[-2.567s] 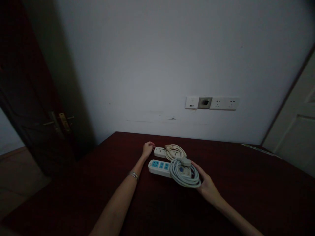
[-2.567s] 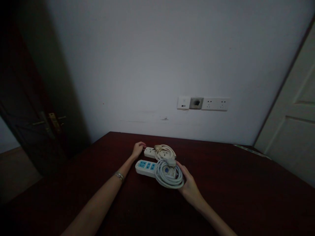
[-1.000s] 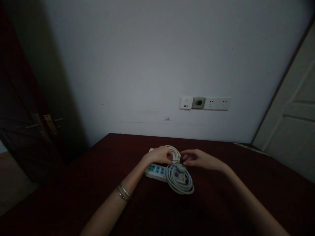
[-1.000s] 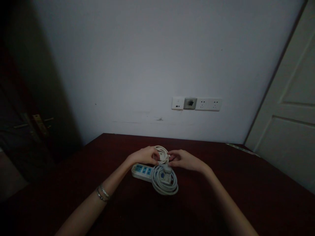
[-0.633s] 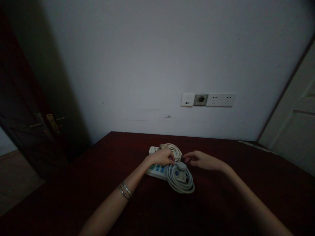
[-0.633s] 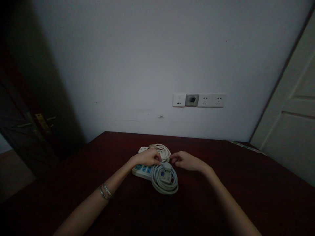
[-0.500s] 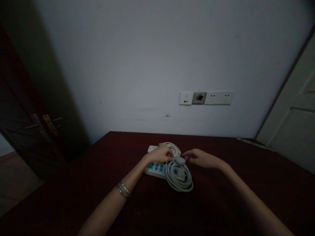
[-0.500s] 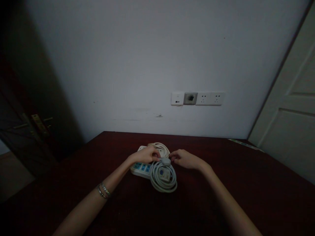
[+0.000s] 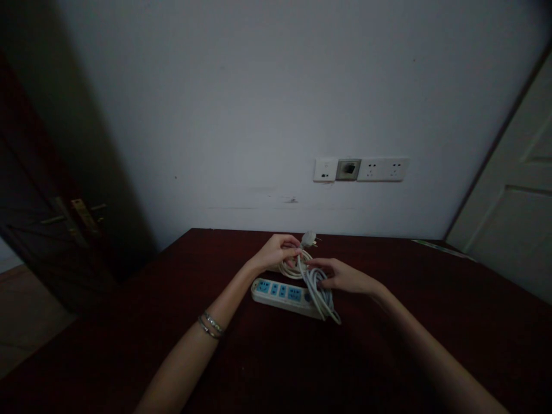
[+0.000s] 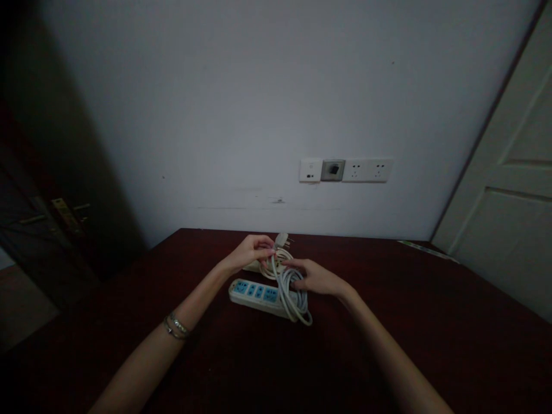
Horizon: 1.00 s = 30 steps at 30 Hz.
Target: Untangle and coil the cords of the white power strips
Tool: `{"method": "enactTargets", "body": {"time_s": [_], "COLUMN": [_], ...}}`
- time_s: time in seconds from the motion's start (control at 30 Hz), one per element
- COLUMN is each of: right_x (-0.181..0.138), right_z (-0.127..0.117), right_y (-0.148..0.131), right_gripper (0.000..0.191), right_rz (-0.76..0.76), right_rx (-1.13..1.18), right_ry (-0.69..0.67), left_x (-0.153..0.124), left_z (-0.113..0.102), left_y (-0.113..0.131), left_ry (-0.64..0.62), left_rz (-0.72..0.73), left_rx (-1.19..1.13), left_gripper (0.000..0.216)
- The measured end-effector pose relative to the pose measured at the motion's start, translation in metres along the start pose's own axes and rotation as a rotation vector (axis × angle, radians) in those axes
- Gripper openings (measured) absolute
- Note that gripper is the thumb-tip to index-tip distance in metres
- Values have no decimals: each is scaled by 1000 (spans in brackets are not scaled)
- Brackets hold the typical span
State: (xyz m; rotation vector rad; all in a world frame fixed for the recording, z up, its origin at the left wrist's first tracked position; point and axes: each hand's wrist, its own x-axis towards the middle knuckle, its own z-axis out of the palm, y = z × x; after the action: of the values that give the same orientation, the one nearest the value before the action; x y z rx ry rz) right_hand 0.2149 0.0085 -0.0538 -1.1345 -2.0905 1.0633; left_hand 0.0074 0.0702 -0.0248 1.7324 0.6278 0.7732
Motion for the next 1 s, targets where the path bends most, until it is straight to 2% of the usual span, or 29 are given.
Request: {"method": "enactTargets", "body": {"time_s": [0.13, 0.3, 0.43, 0.63, 0.77, 1.0], "right_x": [2, -6, -16, -26, -26, -18], "right_z": [1, -18, -30, -37, -36, -26], "right_y": [1, -3, -13, -33, -37, -34], "right_gripper": [41, 23, 20, 17, 17, 22], "right_rz": [-12, 6, 32, 6, -20, -31], "right_rx": [-97, -125, -84, -101, -79, -12], "right_ry": [31, 134, 157, 173, 227, 348], "left_x": [-1, 2, 4, 6, 5, -5], "left_z": [1, -1, -4, -6, -6, -5], "left_y": [4, 1, -6, -10, -13, -4], "left_ry": [39, 126, 172, 143, 40, -310], "left_rz": [-24, -54, -81, -77, -87, -60], "left_rx": [-60, -63, -29, 17, 78, 227], "left_gripper": [18, 21, 20, 13, 15, 23]}}
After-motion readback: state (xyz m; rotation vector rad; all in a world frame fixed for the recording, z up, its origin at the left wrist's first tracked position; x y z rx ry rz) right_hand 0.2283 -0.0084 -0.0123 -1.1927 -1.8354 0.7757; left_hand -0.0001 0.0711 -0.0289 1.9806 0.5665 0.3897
